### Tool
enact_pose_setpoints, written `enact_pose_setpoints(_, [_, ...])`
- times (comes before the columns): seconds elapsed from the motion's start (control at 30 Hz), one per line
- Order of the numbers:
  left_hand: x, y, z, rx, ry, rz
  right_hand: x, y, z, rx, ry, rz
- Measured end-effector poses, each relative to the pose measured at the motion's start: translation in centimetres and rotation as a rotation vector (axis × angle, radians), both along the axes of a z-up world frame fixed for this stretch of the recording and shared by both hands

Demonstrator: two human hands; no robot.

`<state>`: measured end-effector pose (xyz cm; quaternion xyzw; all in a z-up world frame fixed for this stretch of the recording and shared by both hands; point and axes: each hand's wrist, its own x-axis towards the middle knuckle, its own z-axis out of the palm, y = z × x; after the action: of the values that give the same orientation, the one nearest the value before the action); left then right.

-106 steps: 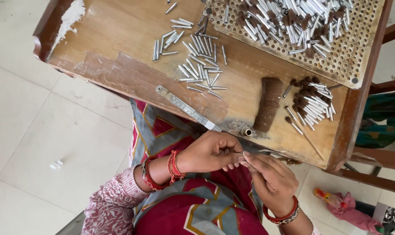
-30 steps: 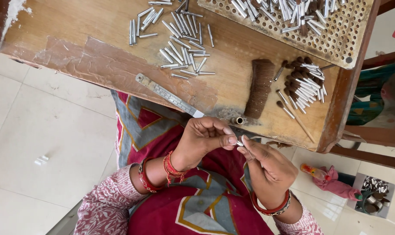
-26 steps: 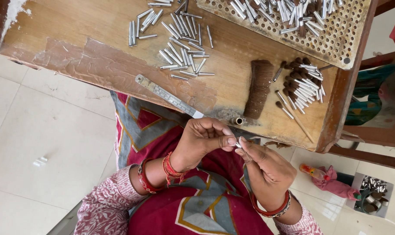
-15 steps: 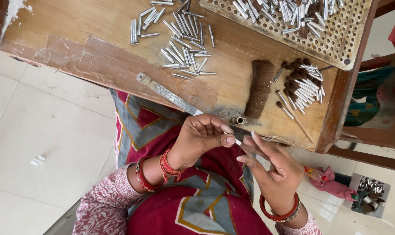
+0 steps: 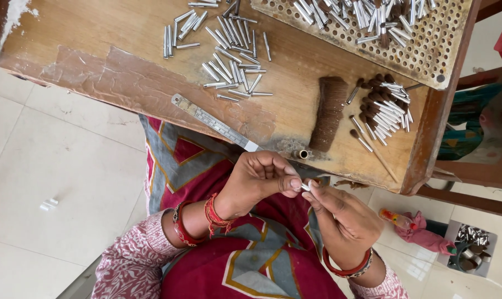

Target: Assembling brush heads by manually inserting bristles into metal ferrules using a guide tool.

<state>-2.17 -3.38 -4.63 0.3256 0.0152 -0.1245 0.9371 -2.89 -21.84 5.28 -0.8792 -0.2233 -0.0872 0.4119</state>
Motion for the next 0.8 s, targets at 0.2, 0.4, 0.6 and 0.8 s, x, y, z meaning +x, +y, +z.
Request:
enact_pose_setpoints(0.2, [0.2,0.5,1.2,-0.04,0.021,-0.03,-0.2,-0.3,-0.5,-0.013,-0.101,0.001])
enact_pose_setpoints(0.4, [0.2,0.4,1.0,-0.094,0.086,-0.042,-1.8,-1.2,-5.0,-0.076,-0.146,-0.082])
enact_pose_setpoints(0.6, [-0.2,0.2,0.8,-0.153,0.113,-0.077,-2.0,-0.9,-5.6,-0.085,-0.206,-0.07])
enact_pose_setpoints(0.8, [-0.2,0.2,1.0,-0.119,0.132,-0.094,-1.9,-0.9,-6.0,-0.073,-0.2,-0.034])
